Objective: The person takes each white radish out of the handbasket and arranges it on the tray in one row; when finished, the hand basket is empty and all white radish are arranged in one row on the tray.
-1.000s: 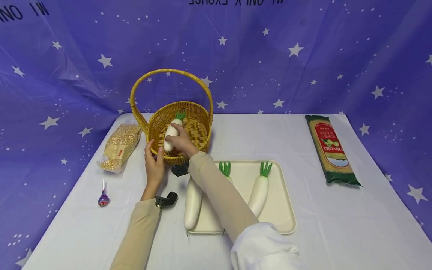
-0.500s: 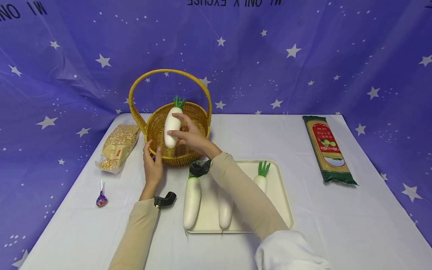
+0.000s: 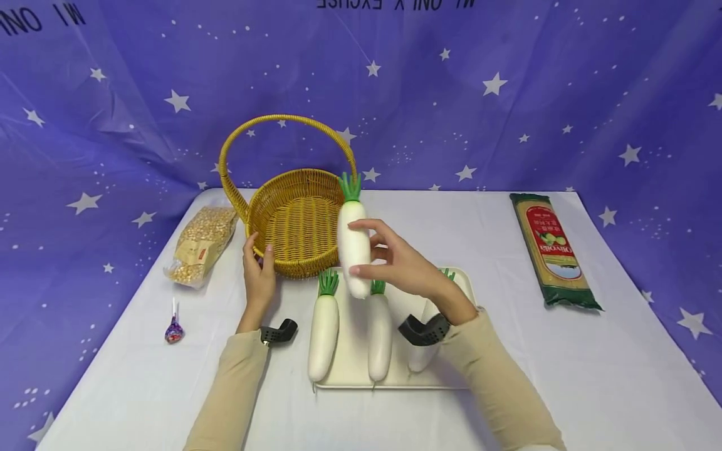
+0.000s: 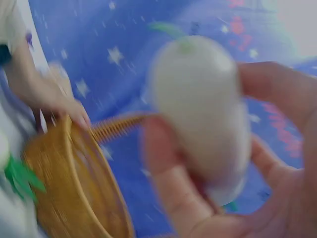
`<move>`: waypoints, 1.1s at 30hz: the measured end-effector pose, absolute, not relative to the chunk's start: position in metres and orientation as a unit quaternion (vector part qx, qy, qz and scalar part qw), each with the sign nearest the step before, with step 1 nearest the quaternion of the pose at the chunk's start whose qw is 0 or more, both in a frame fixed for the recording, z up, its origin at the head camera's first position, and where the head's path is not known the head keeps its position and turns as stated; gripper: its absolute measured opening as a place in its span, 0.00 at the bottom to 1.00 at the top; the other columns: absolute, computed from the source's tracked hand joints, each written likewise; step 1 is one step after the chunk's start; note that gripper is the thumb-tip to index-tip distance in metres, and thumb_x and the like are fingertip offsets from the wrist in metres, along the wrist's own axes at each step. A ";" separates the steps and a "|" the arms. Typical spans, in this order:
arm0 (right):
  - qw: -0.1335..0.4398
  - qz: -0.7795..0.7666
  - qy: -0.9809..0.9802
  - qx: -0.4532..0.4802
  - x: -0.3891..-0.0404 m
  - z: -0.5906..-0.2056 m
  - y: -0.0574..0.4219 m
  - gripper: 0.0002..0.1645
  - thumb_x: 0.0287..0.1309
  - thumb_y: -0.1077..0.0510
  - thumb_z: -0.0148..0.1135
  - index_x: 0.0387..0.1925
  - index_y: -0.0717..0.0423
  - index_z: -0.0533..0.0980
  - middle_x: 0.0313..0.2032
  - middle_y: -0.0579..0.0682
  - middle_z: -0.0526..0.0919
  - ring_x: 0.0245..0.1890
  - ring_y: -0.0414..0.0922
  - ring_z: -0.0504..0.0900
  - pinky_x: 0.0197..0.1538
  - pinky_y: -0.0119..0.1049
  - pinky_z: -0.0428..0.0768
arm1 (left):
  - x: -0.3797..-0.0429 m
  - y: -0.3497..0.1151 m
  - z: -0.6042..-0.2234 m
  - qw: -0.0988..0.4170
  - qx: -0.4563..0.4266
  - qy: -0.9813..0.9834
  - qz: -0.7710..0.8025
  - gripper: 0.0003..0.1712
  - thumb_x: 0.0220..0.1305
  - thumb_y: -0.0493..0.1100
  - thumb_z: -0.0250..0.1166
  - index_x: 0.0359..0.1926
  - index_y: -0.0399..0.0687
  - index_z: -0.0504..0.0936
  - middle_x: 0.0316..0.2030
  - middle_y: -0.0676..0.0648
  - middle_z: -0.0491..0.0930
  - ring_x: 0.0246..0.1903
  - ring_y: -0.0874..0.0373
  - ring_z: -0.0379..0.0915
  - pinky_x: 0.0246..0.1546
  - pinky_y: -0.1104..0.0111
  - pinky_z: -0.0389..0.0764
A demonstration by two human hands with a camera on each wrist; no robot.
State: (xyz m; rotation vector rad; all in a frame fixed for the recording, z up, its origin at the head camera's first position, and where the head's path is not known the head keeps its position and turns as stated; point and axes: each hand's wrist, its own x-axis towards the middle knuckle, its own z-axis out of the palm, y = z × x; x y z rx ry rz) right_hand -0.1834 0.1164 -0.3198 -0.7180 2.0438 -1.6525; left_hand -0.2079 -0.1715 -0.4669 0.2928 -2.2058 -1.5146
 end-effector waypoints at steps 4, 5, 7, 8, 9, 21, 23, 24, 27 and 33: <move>0.170 -0.560 0.774 -0.241 -0.161 -0.321 0.159 0.39 0.53 0.62 0.62 0.63 0.45 0.55 0.45 0.57 0.62 0.45 0.42 0.75 0.40 0.37 0.78 | -0.208 -0.171 -0.468 0.228 0.107 -0.798 -0.547 0.29 0.66 0.58 0.46 0.65 0.61 0.54 0.62 0.38 0.56 0.59 0.44 0.58 0.57 0.50 0.60; 0.159 -0.553 0.783 -0.237 -0.157 -0.323 0.169 0.39 0.53 0.62 0.62 0.63 0.45 0.54 0.44 0.58 0.62 0.44 0.41 0.75 0.39 0.37 0.78 | -0.209 -0.171 -0.469 0.226 0.107 -0.799 -0.547 0.29 0.66 0.59 0.46 0.65 0.61 0.54 0.62 0.38 0.56 0.57 0.45 0.59 0.55 0.50 0.61; 0.142 -0.536 0.801 -0.227 -0.148 -0.326 0.191 0.39 0.54 0.63 0.61 0.64 0.46 0.54 0.44 0.57 0.61 0.43 0.38 0.75 0.37 0.35 0.78 | -0.209 -0.170 -0.469 0.224 0.105 -0.799 -0.548 0.29 0.66 0.59 0.46 0.65 0.61 0.54 0.61 0.38 0.57 0.54 0.45 0.60 0.53 0.51 0.62; 0.134 -0.526 0.810 -0.222 -0.144 -0.328 0.201 0.40 0.54 0.64 0.60 0.64 0.47 0.54 0.44 0.57 0.61 0.42 0.37 0.75 0.37 0.35 0.78 | -0.210 -0.170 -0.469 0.223 0.104 -0.800 -0.547 0.29 0.66 0.59 0.46 0.66 0.61 0.54 0.61 0.37 0.57 0.52 0.46 0.61 0.52 0.51 0.63; 0.125 -0.516 0.819 -0.217 -0.141 -0.331 0.211 0.40 0.54 0.64 0.60 0.65 0.48 0.53 0.44 0.57 0.61 0.41 0.35 0.75 0.36 0.35 0.78 | -0.210 -0.170 -0.469 0.222 0.102 -0.800 -0.548 0.30 0.66 0.59 0.46 0.66 0.60 0.54 0.61 0.37 0.57 0.52 0.46 0.61 0.51 0.52 0.62; 0.161 -0.382 0.899 -0.140 -0.111 -0.382 0.281 0.41 0.53 0.53 0.62 0.65 0.47 0.54 0.38 0.55 0.72 0.37 0.35 0.74 0.33 0.31 0.74 | -0.209 -0.173 -0.469 0.224 0.103 -0.800 -0.546 0.29 0.66 0.59 0.46 0.66 0.62 0.53 0.63 0.39 0.55 0.60 0.45 0.56 0.57 0.50 0.59; 0.190 -0.369 0.901 -0.128 -0.108 -0.391 0.284 0.41 0.53 0.50 0.62 0.65 0.45 0.54 0.39 0.54 0.72 0.38 0.37 0.74 0.34 0.31 0.74 | -0.210 -0.173 -0.470 0.223 0.101 -0.800 -0.548 0.30 0.66 0.59 0.46 0.66 0.60 0.53 0.63 0.38 0.55 0.59 0.45 0.57 0.56 0.51 0.60; 0.201 -0.365 0.901 -0.122 -0.106 -0.394 0.285 0.42 0.52 0.48 0.62 0.65 0.45 0.54 0.39 0.54 0.73 0.39 0.37 0.74 0.35 0.30 0.74 | -0.210 -0.173 -0.470 0.224 0.102 -0.799 -0.549 0.30 0.66 0.59 0.46 0.66 0.60 0.54 0.62 0.38 0.56 0.57 0.45 0.58 0.55 0.52 0.61; 0.209 -0.360 0.901 -0.126 -0.102 -0.403 0.285 0.41 0.51 0.47 0.63 0.65 0.45 0.55 0.38 0.53 0.73 0.37 0.35 0.74 0.35 0.30 0.74 | -0.210 -0.172 -0.470 0.224 0.102 -0.798 -0.550 0.30 0.66 0.59 0.46 0.66 0.58 0.54 0.62 0.38 0.56 0.53 0.47 0.60 0.52 0.53 0.62; 0.169 -0.362 0.902 -0.162 -0.099 -0.410 0.282 0.39 0.51 0.52 0.64 0.63 0.50 0.58 0.31 0.51 0.73 0.29 0.32 0.72 0.32 0.28 0.72 | -0.210 -0.173 -0.471 0.224 0.105 -0.800 -0.547 0.30 0.65 0.60 0.45 0.65 0.61 0.54 0.62 0.39 0.56 0.58 0.46 0.58 0.55 0.50 0.61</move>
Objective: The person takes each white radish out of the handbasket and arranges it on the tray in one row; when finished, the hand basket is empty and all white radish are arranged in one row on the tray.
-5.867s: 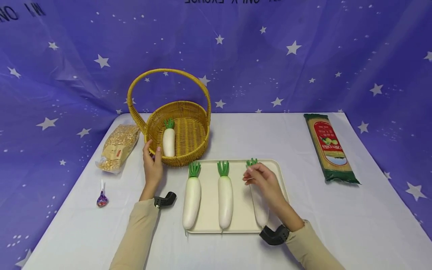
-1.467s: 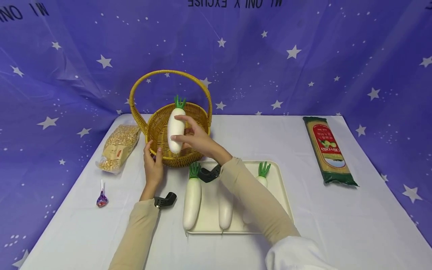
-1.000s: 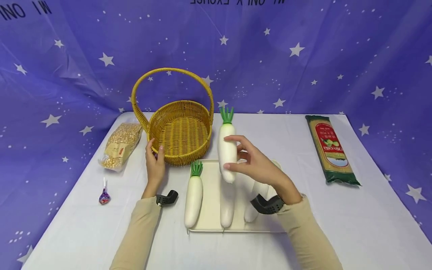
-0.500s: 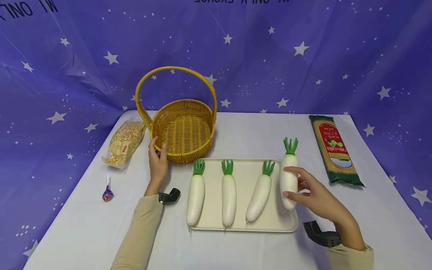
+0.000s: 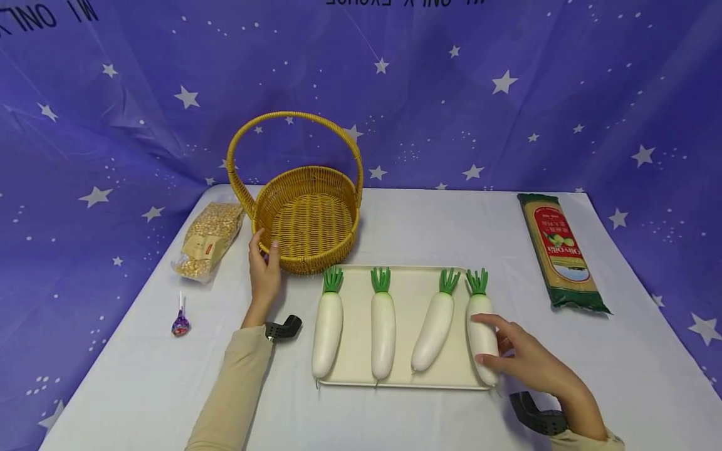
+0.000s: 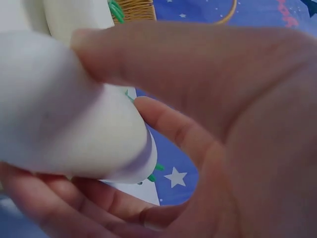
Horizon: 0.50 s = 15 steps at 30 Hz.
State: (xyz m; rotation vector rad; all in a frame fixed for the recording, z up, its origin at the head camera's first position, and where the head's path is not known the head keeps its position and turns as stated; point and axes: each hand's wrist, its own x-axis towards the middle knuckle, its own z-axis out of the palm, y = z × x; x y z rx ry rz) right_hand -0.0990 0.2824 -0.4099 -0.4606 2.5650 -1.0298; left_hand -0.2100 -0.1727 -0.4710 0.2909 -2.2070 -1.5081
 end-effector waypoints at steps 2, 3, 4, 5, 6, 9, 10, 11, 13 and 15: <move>0.158 -0.359 0.904 -0.172 -0.100 -0.411 0.281 0.39 0.50 0.53 0.64 0.62 0.52 0.59 0.30 0.50 0.72 0.28 0.32 0.71 0.31 0.28 0.72 | -0.210 -0.173 -0.471 0.225 0.106 -0.800 -0.546 0.29 0.65 0.60 0.45 0.65 0.63 0.54 0.62 0.39 0.56 0.58 0.45 0.58 0.55 0.50 0.61; 0.154 -0.354 0.905 -0.176 -0.100 -0.411 0.280 0.39 0.50 0.53 0.65 0.62 0.52 0.60 0.30 0.49 0.72 0.28 0.31 0.71 0.31 0.28 0.72 | -0.210 -0.173 -0.471 0.226 0.106 -0.800 -0.546 0.29 0.65 0.60 0.46 0.65 0.63 0.54 0.62 0.39 0.56 0.58 0.46 0.58 0.55 0.50 0.61; 0.152 -0.350 0.907 -0.179 -0.100 -0.410 0.279 0.39 0.50 0.53 0.65 0.62 0.52 0.60 0.30 0.49 0.71 0.28 0.31 0.71 0.31 0.28 0.72 | -0.210 -0.173 -0.470 0.225 0.106 -0.801 -0.545 0.29 0.65 0.60 0.45 0.65 0.63 0.54 0.62 0.39 0.55 0.58 0.46 0.58 0.55 0.50 0.61; 0.150 -0.345 0.908 -0.183 -0.100 -0.409 0.278 0.39 0.50 0.53 0.65 0.62 0.52 0.60 0.30 0.49 0.71 0.28 0.31 0.71 0.31 0.28 0.72 | -0.210 -0.173 -0.470 0.225 0.106 -0.801 -0.544 0.29 0.65 0.60 0.45 0.65 0.62 0.54 0.62 0.39 0.55 0.56 0.46 0.59 0.53 0.51 0.62; 0.151 -0.341 0.909 -0.186 -0.100 -0.409 0.278 0.39 0.50 0.52 0.65 0.62 0.52 0.60 0.31 0.49 0.71 0.28 0.31 0.70 0.31 0.28 0.72 | -0.210 -0.173 -0.470 0.225 0.106 -0.802 -0.544 0.30 0.65 0.60 0.45 0.65 0.61 0.54 0.62 0.39 0.56 0.54 0.46 0.60 0.51 0.51 0.63; 0.161 -0.329 0.911 -0.190 -0.101 -0.407 0.275 0.39 0.50 0.50 0.64 0.63 0.51 0.60 0.32 0.50 0.70 0.30 0.30 0.69 0.31 0.28 0.72 | -0.210 -0.173 -0.470 0.223 0.106 -0.802 -0.544 0.30 0.65 0.60 0.45 0.65 0.61 0.54 0.62 0.39 0.56 0.51 0.46 0.61 0.49 0.52 0.63; 0.165 -0.328 0.911 -0.188 -0.101 -0.407 0.275 0.39 0.50 0.49 0.64 0.63 0.50 0.60 0.33 0.50 0.69 0.30 0.30 0.69 0.31 0.28 0.71 | -0.210 -0.173 -0.470 0.223 0.106 -0.802 -0.544 0.30 0.65 0.60 0.45 0.66 0.61 0.54 0.62 0.39 0.56 0.51 0.46 0.61 0.49 0.52 0.63; 0.167 -0.325 0.912 -0.189 -0.101 -0.407 0.275 0.39 0.50 0.49 0.64 0.63 0.50 0.60 0.33 0.50 0.69 0.30 0.30 0.69 0.31 0.27 0.71 | -0.209 -0.173 -0.470 0.224 0.106 -0.802 -0.544 0.29 0.65 0.60 0.45 0.65 0.62 0.54 0.61 0.39 0.56 0.51 0.46 0.61 0.49 0.53 0.63; 0.173 -0.319 0.913 -0.185 -0.102 -0.408 0.274 0.40 0.50 0.48 0.64 0.63 0.49 0.59 0.33 0.50 0.68 0.30 0.30 0.68 0.30 0.27 0.70 | -0.209 -0.173 -0.471 0.225 0.105 -0.802 -0.543 0.29 0.66 0.60 0.45 0.65 0.64 0.54 0.62 0.39 0.56 0.54 0.46 0.60 0.52 0.52 0.62; 0.174 -0.317 0.915 -0.180 -0.102 -0.408 0.274 0.40 0.50 0.48 0.64 0.63 0.49 0.60 0.33 0.50 0.67 0.30 0.31 0.67 0.30 0.27 0.70 | -0.209 -0.173 -0.471 0.226 0.105 -0.802 -0.543 0.29 0.66 0.60 0.45 0.65 0.64 0.54 0.62 0.39 0.56 0.55 0.46 0.59 0.53 0.52 0.62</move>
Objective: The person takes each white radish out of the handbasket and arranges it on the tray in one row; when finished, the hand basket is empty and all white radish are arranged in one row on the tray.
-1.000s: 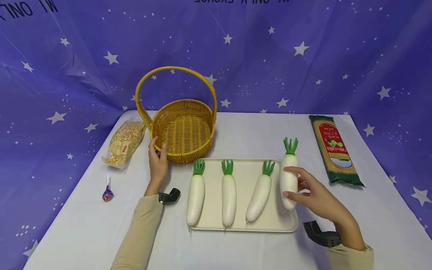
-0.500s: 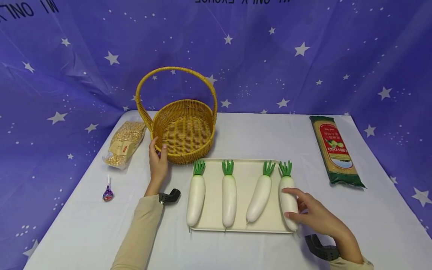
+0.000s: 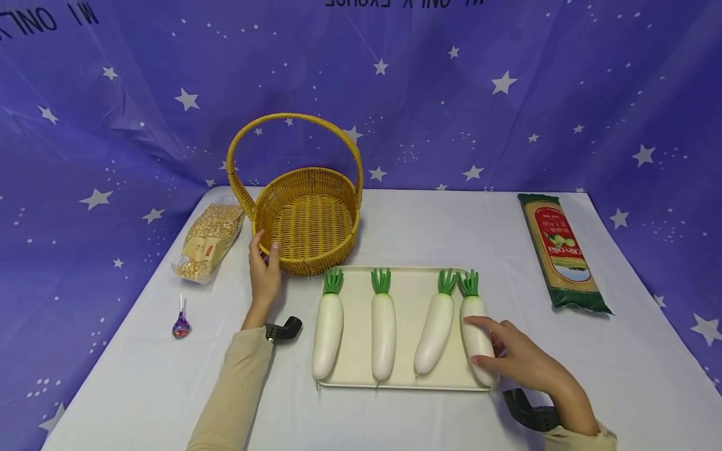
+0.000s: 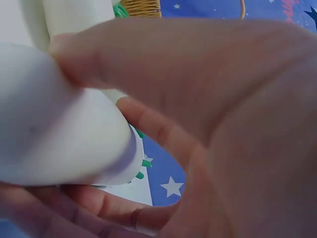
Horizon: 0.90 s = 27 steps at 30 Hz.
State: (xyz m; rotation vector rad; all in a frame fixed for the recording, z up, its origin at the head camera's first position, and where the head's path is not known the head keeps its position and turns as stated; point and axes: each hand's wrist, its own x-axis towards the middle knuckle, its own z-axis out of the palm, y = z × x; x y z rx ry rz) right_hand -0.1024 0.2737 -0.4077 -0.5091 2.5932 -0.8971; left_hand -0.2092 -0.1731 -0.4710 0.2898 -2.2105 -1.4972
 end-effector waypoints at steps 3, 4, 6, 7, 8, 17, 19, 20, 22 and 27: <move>0.180 -0.318 0.916 -0.166 -0.102 -0.408 0.273 0.40 0.51 0.47 0.63 0.64 0.48 0.59 0.34 0.53 0.66 0.31 0.33 0.67 0.29 0.28 0.70 | -0.209 -0.173 -0.471 0.226 0.107 -0.802 -0.542 0.29 0.65 0.60 0.45 0.65 0.64 0.54 0.61 0.39 0.56 0.53 0.46 0.60 0.51 0.52 0.62; 0.182 -0.319 0.916 -0.161 -0.101 -0.408 0.273 0.40 0.52 0.47 0.62 0.64 0.47 0.59 0.35 0.54 0.66 0.31 0.33 0.67 0.29 0.28 0.70 | -0.209 -0.172 -0.471 0.226 0.107 -0.802 -0.543 0.29 0.65 0.60 0.45 0.65 0.64 0.54 0.61 0.39 0.56 0.53 0.47 0.60 0.51 0.52 0.62; 0.179 -0.320 0.918 -0.153 -0.100 -0.409 0.273 0.39 0.52 0.46 0.62 0.64 0.46 0.58 0.37 0.55 0.65 0.32 0.34 0.66 0.29 0.28 0.69 | -0.209 -0.172 -0.471 0.226 0.107 -0.801 -0.544 0.29 0.65 0.60 0.45 0.65 0.64 0.54 0.62 0.40 0.56 0.52 0.47 0.60 0.50 0.53 0.62; 0.177 -0.319 0.919 -0.149 -0.099 -0.409 0.273 0.38 0.53 0.46 0.61 0.64 0.45 0.58 0.38 0.56 0.64 0.31 0.34 0.66 0.28 0.28 0.69 | -0.209 -0.172 -0.471 0.225 0.107 -0.802 -0.544 0.29 0.65 0.60 0.45 0.65 0.65 0.54 0.62 0.40 0.56 0.52 0.48 0.60 0.50 0.53 0.63; 0.173 -0.318 0.921 -0.146 -0.098 -0.409 0.273 0.38 0.53 0.46 0.61 0.64 0.44 0.58 0.39 0.56 0.64 0.31 0.34 0.65 0.28 0.28 0.68 | -0.209 -0.172 -0.471 0.225 0.107 -0.801 -0.544 0.29 0.65 0.60 0.46 0.65 0.64 0.54 0.62 0.40 0.56 0.53 0.48 0.60 0.51 0.53 0.62; 0.148 -0.293 0.937 -0.123 -0.095 -0.409 0.272 0.34 0.55 0.44 0.58 0.63 0.42 0.61 0.39 0.54 0.64 0.30 0.35 0.64 0.26 0.28 0.66 | -0.207 -0.171 -0.469 0.226 0.103 -0.804 -0.541 0.29 0.66 0.59 0.45 0.66 0.62 0.53 0.62 0.40 0.56 0.46 0.50 0.60 0.44 0.59 0.62; 0.142 -0.283 0.942 -0.109 -0.095 -0.406 0.271 0.33 0.56 0.43 0.57 0.62 0.44 0.63 0.39 0.55 0.65 0.31 0.37 0.65 0.26 0.28 0.66 | -0.207 -0.171 -0.469 0.227 0.104 -0.802 -0.543 0.29 0.66 0.58 0.45 0.66 0.62 0.54 0.62 0.40 0.56 0.46 0.50 0.60 0.45 0.59 0.62; 0.136 -0.277 0.946 -0.101 -0.095 -0.405 0.270 0.33 0.56 0.43 0.57 0.61 0.46 0.64 0.39 0.56 0.66 0.32 0.38 0.66 0.26 0.29 0.66 | -0.208 -0.171 -0.469 0.227 0.104 -0.802 -0.543 0.29 0.66 0.58 0.45 0.66 0.62 0.54 0.62 0.40 0.56 0.47 0.50 0.60 0.46 0.58 0.62; 0.116 -0.259 0.955 -0.081 -0.095 -0.401 0.268 0.33 0.56 0.43 0.57 0.60 0.50 0.65 0.39 0.59 0.68 0.32 0.42 0.68 0.26 0.31 0.67 | -0.208 -0.171 -0.469 0.227 0.105 -0.801 -0.544 0.29 0.66 0.59 0.46 0.65 0.62 0.54 0.62 0.39 0.56 0.47 0.49 0.60 0.46 0.57 0.62; 0.040 -0.251 0.967 -0.032 -0.102 -0.388 0.254 0.33 0.57 0.43 0.56 0.57 0.59 0.66 0.41 0.65 0.73 0.34 0.51 0.75 0.28 0.38 0.72 | -0.209 -0.172 -0.470 0.230 0.105 -0.802 -0.541 0.29 0.66 0.59 0.46 0.65 0.62 0.55 0.61 0.39 0.57 0.47 0.49 0.60 0.46 0.57 0.62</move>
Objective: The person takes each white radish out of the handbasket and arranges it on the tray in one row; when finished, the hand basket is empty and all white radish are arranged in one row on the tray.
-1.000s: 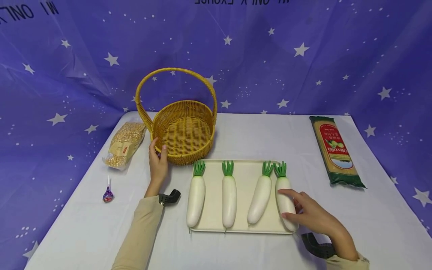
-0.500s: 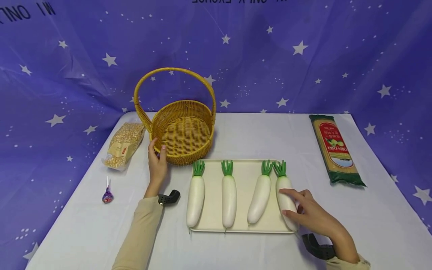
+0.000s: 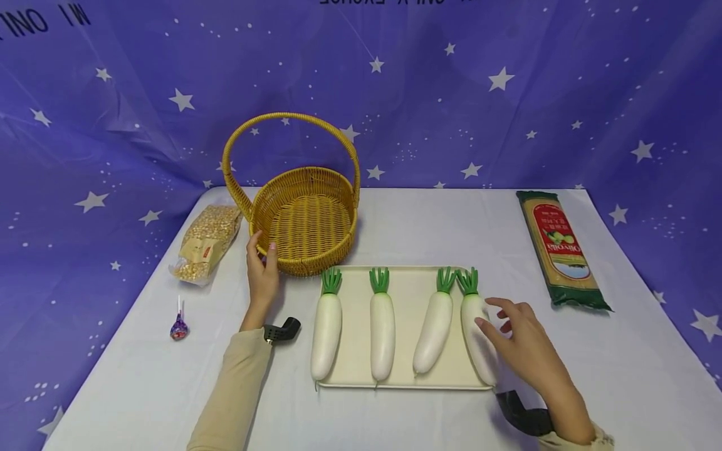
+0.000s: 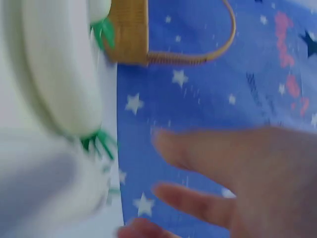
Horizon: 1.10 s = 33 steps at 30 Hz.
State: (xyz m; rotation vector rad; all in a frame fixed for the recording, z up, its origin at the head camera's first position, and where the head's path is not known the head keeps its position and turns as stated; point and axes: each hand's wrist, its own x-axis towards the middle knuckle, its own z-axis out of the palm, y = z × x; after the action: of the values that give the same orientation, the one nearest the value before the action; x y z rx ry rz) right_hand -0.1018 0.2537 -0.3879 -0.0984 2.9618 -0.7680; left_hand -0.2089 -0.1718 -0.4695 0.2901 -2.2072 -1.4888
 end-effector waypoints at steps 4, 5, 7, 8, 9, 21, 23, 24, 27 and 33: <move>-0.007 -0.283 0.958 -0.041 -0.109 -0.383 0.232 0.31 0.57 0.46 0.58 0.55 0.62 0.68 0.40 0.64 0.76 0.34 0.52 0.78 0.31 0.43 0.76 | -0.209 -0.172 -0.470 0.234 0.103 -0.802 -0.540 0.29 0.66 0.58 0.46 0.65 0.62 0.54 0.61 0.39 0.57 0.47 0.48 0.60 0.46 0.56 0.62; -0.015 -0.286 0.957 -0.049 -0.110 -0.383 0.226 0.30 0.56 0.47 0.59 0.54 0.62 0.69 0.39 0.63 0.77 0.33 0.52 0.79 0.31 0.42 0.76 | -0.209 -0.172 -0.470 0.233 0.103 -0.802 -0.541 0.29 0.66 0.59 0.46 0.65 0.62 0.54 0.61 0.39 0.57 0.47 0.49 0.60 0.47 0.57 0.62; -0.030 -0.286 0.955 -0.069 -0.112 -0.386 0.216 0.28 0.54 0.50 0.61 0.53 0.64 0.71 0.37 0.62 0.78 0.32 0.50 0.79 0.31 0.39 0.76 | -0.210 -0.171 -0.470 0.232 0.102 -0.801 -0.542 0.29 0.66 0.59 0.46 0.65 0.61 0.54 0.61 0.39 0.57 0.49 0.50 0.60 0.48 0.57 0.62; -0.033 -0.283 0.955 -0.076 -0.113 -0.387 0.212 0.28 0.53 0.52 0.62 0.52 0.64 0.71 0.37 0.62 0.77 0.31 0.49 0.79 0.29 0.37 0.75 | -0.210 -0.171 -0.471 0.231 0.102 -0.801 -0.543 0.29 0.66 0.59 0.46 0.65 0.61 0.55 0.61 0.39 0.57 0.49 0.49 0.60 0.48 0.57 0.62; -0.033 -0.278 0.957 -0.081 -0.114 -0.388 0.208 0.29 0.52 0.52 0.63 0.52 0.64 0.71 0.36 0.62 0.77 0.30 0.48 0.78 0.29 0.36 0.74 | -0.210 -0.171 -0.471 0.229 0.102 -0.801 -0.544 0.29 0.66 0.59 0.46 0.65 0.61 0.54 0.61 0.39 0.57 0.48 0.49 0.60 0.47 0.56 0.62; 0.022 -0.234 0.969 -0.078 -0.119 -0.398 0.188 0.34 0.50 0.51 0.64 0.56 0.63 0.67 0.36 0.63 0.73 0.26 0.45 0.74 0.28 0.38 0.71 | -0.211 -0.171 -0.471 0.234 0.102 -0.800 -0.543 0.28 0.66 0.58 0.47 0.65 0.61 0.55 0.61 0.39 0.57 0.49 0.50 0.60 0.48 0.57 0.62; 0.028 -0.233 0.969 -0.081 -0.120 -0.400 0.187 0.32 0.50 0.51 0.64 0.55 0.62 0.68 0.34 0.61 0.73 0.25 0.44 0.72 0.28 0.38 0.70 | -0.211 -0.172 -0.471 0.233 0.101 -0.800 -0.543 0.29 0.66 0.58 0.46 0.65 0.61 0.55 0.61 0.39 0.57 0.48 0.49 0.60 0.47 0.57 0.62; 0.029 -0.233 0.968 -0.085 -0.120 -0.401 0.186 0.31 0.50 0.52 0.64 0.55 0.62 0.69 0.33 0.60 0.73 0.24 0.44 0.71 0.27 0.37 0.69 | -0.211 -0.172 -0.471 0.234 0.101 -0.800 -0.543 0.29 0.66 0.58 0.46 0.65 0.61 0.55 0.61 0.39 0.57 0.50 0.49 0.60 0.49 0.56 0.62; 0.031 -0.239 0.965 -0.100 -0.120 -0.402 0.186 0.30 0.51 0.53 0.64 0.55 0.61 0.69 0.30 0.55 0.71 0.23 0.42 0.68 0.26 0.33 0.66 | -0.211 -0.172 -0.471 0.232 0.098 -0.800 -0.545 0.29 0.66 0.59 0.46 0.65 0.60 0.55 0.62 0.39 0.56 0.51 0.48 0.60 0.50 0.55 0.62; 0.041 -0.244 0.961 -0.127 -0.120 -0.402 0.187 0.29 0.53 0.55 0.62 0.57 0.58 0.69 0.28 0.52 0.69 0.23 0.40 0.64 0.25 0.31 0.63 | -0.209 -0.172 -0.470 0.224 0.098 -0.802 -0.545 0.29 0.65 0.60 0.45 0.65 0.63 0.53 0.63 0.40 0.54 0.49 0.49 0.60 0.47 0.57 0.62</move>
State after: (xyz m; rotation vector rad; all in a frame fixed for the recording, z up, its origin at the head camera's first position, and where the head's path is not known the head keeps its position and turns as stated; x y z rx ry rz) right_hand -0.1201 0.1866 -0.4018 -0.3879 2.9415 -0.7468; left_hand -0.2094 -0.1723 -0.4703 0.2694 -2.2142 -1.5035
